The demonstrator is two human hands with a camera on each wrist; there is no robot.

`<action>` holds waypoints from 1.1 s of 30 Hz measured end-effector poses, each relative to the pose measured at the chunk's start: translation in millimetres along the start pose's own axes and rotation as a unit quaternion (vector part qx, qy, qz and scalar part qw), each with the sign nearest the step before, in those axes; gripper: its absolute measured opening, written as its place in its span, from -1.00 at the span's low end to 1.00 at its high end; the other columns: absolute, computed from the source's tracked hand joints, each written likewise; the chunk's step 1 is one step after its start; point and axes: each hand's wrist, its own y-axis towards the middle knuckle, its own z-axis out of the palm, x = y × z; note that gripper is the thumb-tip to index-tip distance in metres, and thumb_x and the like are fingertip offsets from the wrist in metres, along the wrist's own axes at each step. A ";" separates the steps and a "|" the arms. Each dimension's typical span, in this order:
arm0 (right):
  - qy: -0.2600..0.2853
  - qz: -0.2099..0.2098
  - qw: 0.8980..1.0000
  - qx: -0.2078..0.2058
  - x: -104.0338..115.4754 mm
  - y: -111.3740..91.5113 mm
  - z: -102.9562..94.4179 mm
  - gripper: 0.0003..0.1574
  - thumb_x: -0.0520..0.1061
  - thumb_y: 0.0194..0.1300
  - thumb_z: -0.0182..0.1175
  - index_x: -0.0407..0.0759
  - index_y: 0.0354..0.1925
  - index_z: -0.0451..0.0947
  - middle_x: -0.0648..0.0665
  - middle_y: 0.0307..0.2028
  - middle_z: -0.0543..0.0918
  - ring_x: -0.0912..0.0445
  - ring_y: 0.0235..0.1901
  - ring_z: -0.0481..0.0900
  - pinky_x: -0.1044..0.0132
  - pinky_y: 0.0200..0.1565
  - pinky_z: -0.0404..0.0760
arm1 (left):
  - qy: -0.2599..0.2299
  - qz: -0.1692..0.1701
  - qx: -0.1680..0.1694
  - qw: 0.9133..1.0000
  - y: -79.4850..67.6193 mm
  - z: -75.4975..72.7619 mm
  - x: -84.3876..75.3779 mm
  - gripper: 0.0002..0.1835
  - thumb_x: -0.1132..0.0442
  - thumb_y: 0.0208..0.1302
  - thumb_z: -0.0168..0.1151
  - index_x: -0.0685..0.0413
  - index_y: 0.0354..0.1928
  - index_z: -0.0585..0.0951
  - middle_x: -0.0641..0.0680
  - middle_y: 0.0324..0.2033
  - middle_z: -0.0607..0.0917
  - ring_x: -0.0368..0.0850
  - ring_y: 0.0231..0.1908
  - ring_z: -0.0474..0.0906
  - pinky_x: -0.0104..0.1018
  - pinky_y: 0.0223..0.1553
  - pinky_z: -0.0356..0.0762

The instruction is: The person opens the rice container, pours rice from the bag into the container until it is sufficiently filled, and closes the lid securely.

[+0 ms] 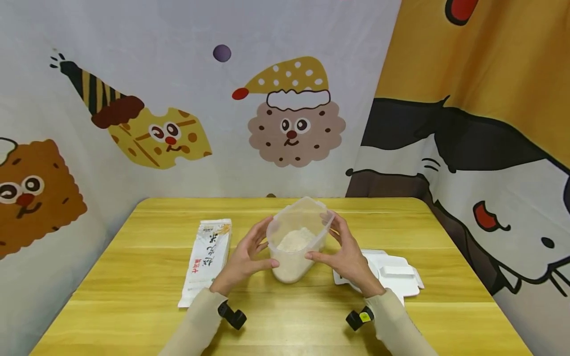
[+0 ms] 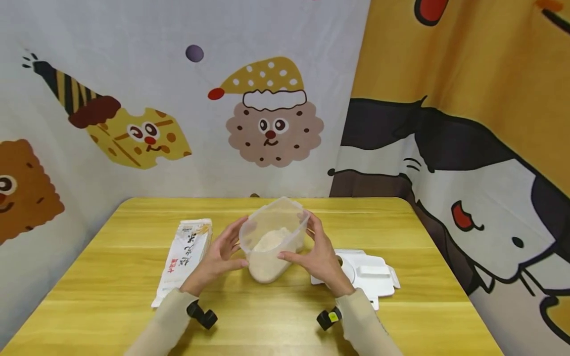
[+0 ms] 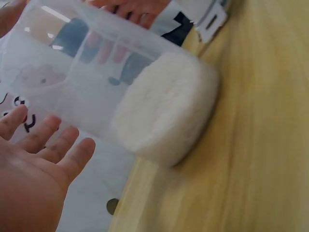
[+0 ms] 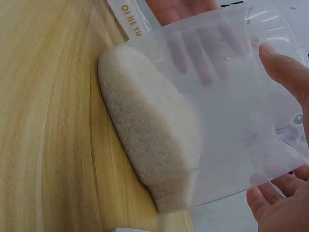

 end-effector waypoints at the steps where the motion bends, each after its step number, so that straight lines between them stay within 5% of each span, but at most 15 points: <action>1: 0.000 0.002 1.000 0.000 0.2 -0.2 -0.2 0.41 0.07 -0.02 0.66 0.12 0.59 0.01 -0.02 0.51 0.28 -0.05 0.53 0.22 -0.08 0.54 0.25 | 0.011 -0.005 0.000 1.000 -0.2 2.6 0.8 0.04 0.27 0.18 0.54 -0.02 0.61 0.12 0.18 0.57 0.22 0.17 0.56 0.13 0.22 0.49 0.24; 8: -0.003 0.000 1.000 0.004 1.1 1.8 -0.2 0.40 0.08 -0.01 0.65 0.19 0.58 0.00 0.00 0.52 0.26 -0.06 0.54 0.20 -0.10 0.54 0.23 | 0.072 -0.036 -0.032 0.996 -0.3 13.5 6.2 0.01 0.28 0.16 0.55 -0.23 0.58 0.20 0.04 0.52 0.34 0.11 0.50 0.27 0.06 0.43 0.40; 18: -0.044 0.011 0.999 0.016 6.0 -1.5 -7.5 0.41 0.13 0.01 0.63 0.14 0.60 -0.02 -0.06 0.52 0.28 -0.11 0.51 0.26 -0.13 0.47 0.37 | 0.085 -0.051 -0.043 0.994 -1.9 18.9 11.3 -0.02 0.24 0.18 0.55 -0.23 0.57 0.22 0.04 0.50 0.38 0.05 0.48 0.32 0.05 0.41 0.42; 27: -0.128 -0.007 0.991 0.028 9.1 -1.4 -28.8 0.17 0.19 0.28 0.43 0.01 0.61 0.02 -0.23 0.44 0.39 -0.18 0.41 0.39 -0.20 0.32 0.53 | 0.085 -0.060 -0.048 0.993 -3.0 17.5 13.4 -0.04 0.23 0.18 0.55 -0.22 0.56 0.24 0.08 0.50 0.38 0.07 0.48 0.32 0.05 0.41 0.43; 33: -0.175 -0.007 0.984 0.045 9.1 -6.8 -47.3 -0.03 0.20 0.39 0.32 -0.02 0.56 0.15 -0.19 0.49 0.33 -0.24 0.42 0.36 -0.23 0.33 0.50 | 0.080 -0.068 -0.047 0.993 -2.6 16.7 13.9 -0.02 0.21 0.16 0.56 -0.30 0.56 0.23 0.00 0.50 0.39 0.01 0.48 0.32 -0.12 0.40 0.46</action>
